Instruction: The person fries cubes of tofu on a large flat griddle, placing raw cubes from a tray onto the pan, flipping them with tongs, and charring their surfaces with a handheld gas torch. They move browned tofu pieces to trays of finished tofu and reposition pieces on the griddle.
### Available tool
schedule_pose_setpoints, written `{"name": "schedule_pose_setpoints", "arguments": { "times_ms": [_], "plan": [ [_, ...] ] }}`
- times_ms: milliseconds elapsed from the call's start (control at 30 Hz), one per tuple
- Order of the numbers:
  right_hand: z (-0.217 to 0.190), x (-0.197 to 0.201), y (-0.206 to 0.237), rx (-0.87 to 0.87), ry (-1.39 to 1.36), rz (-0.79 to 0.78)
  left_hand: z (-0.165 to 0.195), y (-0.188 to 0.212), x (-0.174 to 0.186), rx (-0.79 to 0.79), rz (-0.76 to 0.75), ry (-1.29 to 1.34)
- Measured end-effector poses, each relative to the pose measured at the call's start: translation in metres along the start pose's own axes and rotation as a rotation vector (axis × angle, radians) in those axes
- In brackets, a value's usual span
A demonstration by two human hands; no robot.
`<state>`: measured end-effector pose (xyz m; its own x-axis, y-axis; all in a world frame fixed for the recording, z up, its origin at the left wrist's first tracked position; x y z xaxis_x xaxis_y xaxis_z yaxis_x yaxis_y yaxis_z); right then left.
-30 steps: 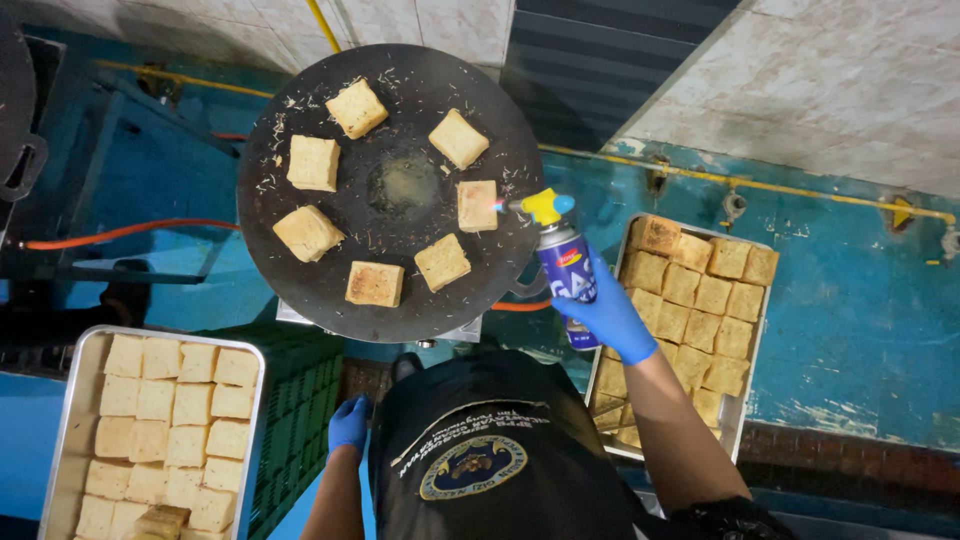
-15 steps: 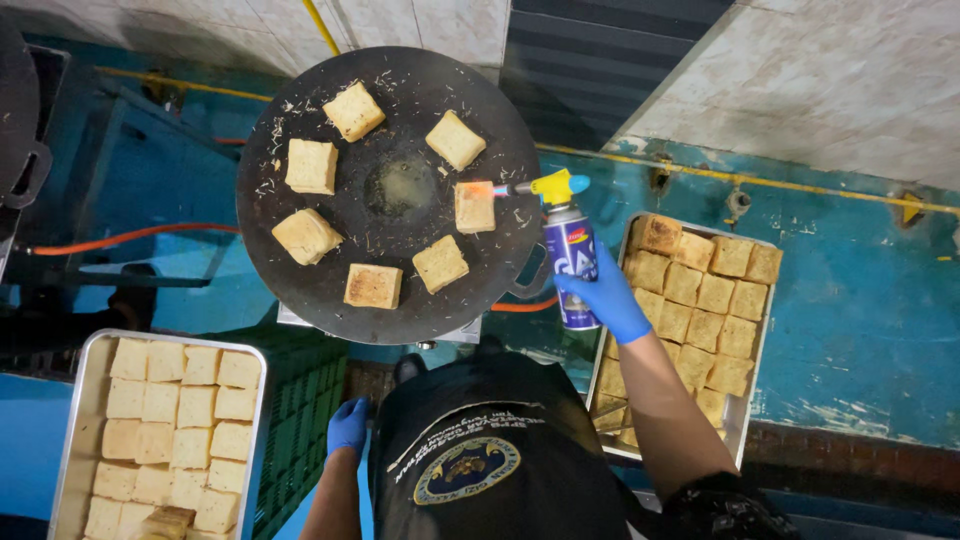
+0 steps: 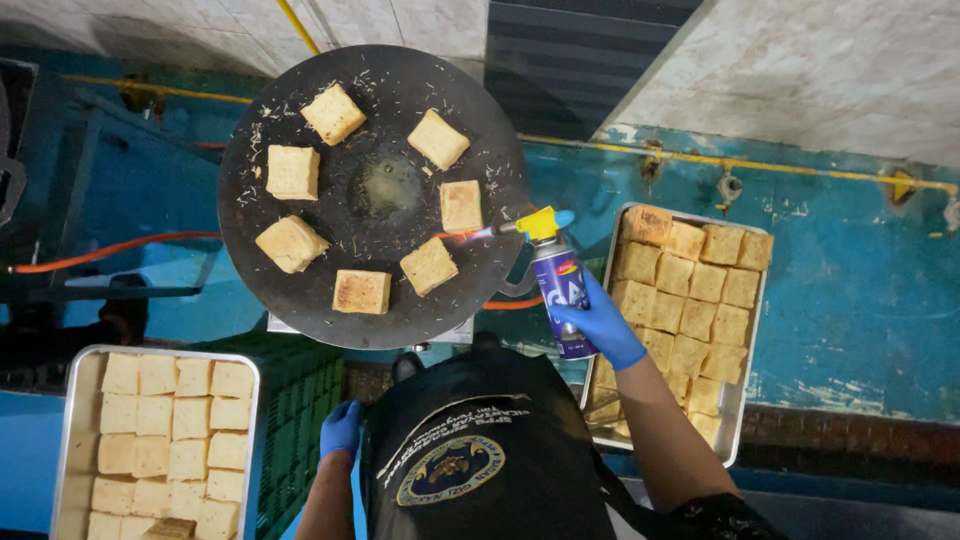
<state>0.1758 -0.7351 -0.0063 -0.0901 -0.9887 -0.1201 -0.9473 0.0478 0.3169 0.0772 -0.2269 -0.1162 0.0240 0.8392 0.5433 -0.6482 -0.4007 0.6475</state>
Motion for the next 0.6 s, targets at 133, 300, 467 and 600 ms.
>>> {"name": "schedule_pose_setpoints", "arguments": {
  "times_ms": [133,300,467,600],
  "plan": [
    [-0.004,0.004,-0.020,-0.008,0.072,0.029,-0.001,-0.001,-0.007,0.133,-0.046,0.147],
    [-0.024,-0.005,-0.068,0.128,0.133,-0.040,0.002,0.005,0.000,0.134,0.019,0.145],
    [-0.047,-0.030,-0.116,0.259,0.234,-0.116,-0.002,0.020,0.013,0.102,0.121,0.132],
    [-0.069,-0.055,-0.147,0.338,0.329,-0.172,-0.026,0.032,0.013,0.223,0.152,0.199]
  ]
}}
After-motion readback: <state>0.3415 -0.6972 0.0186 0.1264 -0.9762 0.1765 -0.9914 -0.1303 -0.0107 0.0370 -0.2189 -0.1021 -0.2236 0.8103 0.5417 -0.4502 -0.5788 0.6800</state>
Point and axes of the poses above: each hand's wrist, its own y-axis away from the middle knuckle, its own x-axis out of the back of the hand, z = x × y, the point moved 7 cm from there along -y, towards the middle knuckle, and after that the axes turned 7 degrees about x, right-handed, at the moved point
